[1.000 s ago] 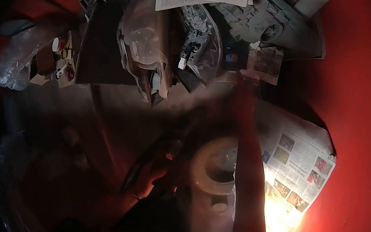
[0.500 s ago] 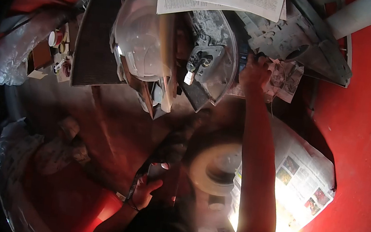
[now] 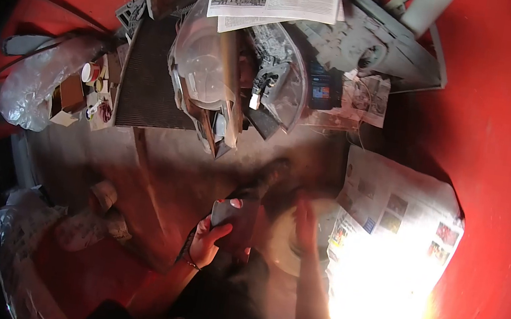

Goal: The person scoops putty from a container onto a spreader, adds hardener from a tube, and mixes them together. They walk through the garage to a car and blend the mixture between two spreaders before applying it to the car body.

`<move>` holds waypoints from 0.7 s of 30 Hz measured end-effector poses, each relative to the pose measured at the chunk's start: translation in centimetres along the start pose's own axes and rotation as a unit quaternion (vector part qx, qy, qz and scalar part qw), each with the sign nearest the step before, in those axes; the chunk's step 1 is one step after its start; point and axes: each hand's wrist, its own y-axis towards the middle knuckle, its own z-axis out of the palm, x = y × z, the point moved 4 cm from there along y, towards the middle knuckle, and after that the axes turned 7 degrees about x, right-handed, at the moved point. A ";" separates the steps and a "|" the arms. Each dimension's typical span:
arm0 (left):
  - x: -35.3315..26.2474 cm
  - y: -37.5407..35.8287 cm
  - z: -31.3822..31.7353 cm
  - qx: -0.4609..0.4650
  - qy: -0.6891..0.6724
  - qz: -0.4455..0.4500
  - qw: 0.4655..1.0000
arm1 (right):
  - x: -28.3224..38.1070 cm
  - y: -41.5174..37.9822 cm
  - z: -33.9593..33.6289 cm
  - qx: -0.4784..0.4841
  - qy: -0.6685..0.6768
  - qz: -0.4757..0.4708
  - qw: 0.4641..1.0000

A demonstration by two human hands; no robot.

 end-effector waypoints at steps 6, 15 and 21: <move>4.4 -6.9 5.9 0.117 0.072 0.021 0.990 | -5.6 -23.8 4.8 0.079 0.330 -0.131 0.932; 11.8 -22.8 13.4 0.291 0.100 -0.062 0.949 | -5.1 -48.0 -0.5 -0.172 0.344 -0.357 0.851; 11.9 -24.0 15.7 0.343 0.030 -0.082 0.935 | 7.1 -66.6 -2.3 -0.282 0.034 -0.572 0.770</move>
